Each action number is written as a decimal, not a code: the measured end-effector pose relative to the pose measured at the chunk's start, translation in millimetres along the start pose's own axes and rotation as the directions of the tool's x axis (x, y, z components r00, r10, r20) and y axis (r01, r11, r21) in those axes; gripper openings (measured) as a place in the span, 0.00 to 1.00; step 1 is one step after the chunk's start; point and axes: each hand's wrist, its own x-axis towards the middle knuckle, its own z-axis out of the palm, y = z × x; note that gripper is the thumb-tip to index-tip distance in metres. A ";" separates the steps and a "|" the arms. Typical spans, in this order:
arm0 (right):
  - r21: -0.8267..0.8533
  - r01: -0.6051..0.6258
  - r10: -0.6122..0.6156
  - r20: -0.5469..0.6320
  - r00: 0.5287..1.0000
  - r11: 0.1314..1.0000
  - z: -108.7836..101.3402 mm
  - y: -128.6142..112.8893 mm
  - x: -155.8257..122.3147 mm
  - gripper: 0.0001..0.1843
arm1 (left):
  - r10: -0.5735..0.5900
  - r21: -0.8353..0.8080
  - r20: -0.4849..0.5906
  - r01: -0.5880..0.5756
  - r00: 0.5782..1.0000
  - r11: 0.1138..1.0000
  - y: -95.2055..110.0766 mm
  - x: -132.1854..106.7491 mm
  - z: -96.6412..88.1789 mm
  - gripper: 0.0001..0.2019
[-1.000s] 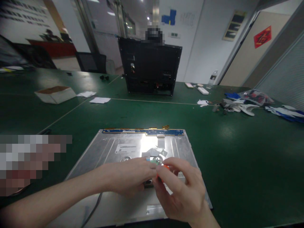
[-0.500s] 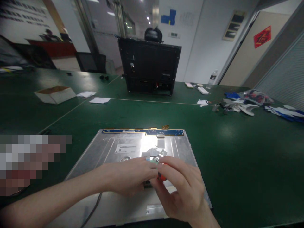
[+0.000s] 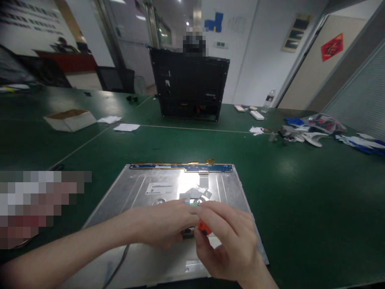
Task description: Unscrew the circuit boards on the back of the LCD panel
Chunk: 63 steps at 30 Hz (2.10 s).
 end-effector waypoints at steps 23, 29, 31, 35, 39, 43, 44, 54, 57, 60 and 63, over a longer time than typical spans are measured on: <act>-0.103 -0.057 0.055 -0.022 0.998 0.993 0.8 -2.6 1.0 0.12 | -0.019 -0.057 0.008 0.019 1.000 0.998 -0.3 0.4 2.5 0.21; -0.072 -0.046 0.045 -0.020 0.999 0.996 -2.0 -1.8 -1.3 0.16 | -0.032 -0.033 0.021 0.033 0.999 0.999 2.0 -0.9 0.9 0.20; -0.050 -0.034 0.033 -0.020 0.999 0.998 -2.0 -1.1 -0.6 0.17 | -0.023 -0.015 0.031 0.023 0.999 1.000 2.5 -0.6 -0.6 0.19; -0.031 -0.017 0.016 -0.017 1.000 0.999 -1.2 0.1 0.8 0.19 | -0.008 0.006 0.023 0.008 1.000 1.000 3.5 -0.3 -1.5 0.21; -0.033 -0.011 0.011 -0.021 1.000 0.999 -0.6 0.1 1.1 0.18 | -0.009 0.002 0.020 0.009 1.000 1.000 3.7 -0.7 -0.6 0.21; -0.049 -0.021 0.019 -0.027 0.999 0.999 -0.9 -1.2 0.5 0.17 | -0.009 0.000 0.017 0.009 1.000 1.000 3.6 -0.9 0.0 0.21; -0.049 -0.027 0.026 -0.028 0.999 0.998 -1.0 -1.4 0.3 0.17 | -0.007 0.002 0.022 0.007 1.000 1.000 3.6 -0.8 -0.1 0.21; -0.033 -0.027 0.026 -0.039 0.999 0.999 1.3 1.3 -0.7 0.16 | 0.003 -0.054 0.014 -0.003 1.000 0.999 3.1 -0.8 -0.8 0.17; 0.051 -0.041 0.043 -0.035 0.998 0.998 2.4 3.0 -4.6 0.22 | 0.003 -0.071 -0.009 -0.004 1.000 0.997 2.2 -1.4 0.8 0.20; 0.126 -0.064 0.069 -0.032 0.997 0.990 3.2 4.1 -8.0 0.24 | 0.012 -0.073 -0.028 -0.014 1.000 0.997 1.7 -1.9 1.2 0.21; 0.113 -0.046 0.049 -0.022 0.999 0.992 3.0 3.2 -6.3 0.22 | 0.012 -0.052 -0.013 -0.013 1.000 0.999 1.9 -1.9 -0.6 0.19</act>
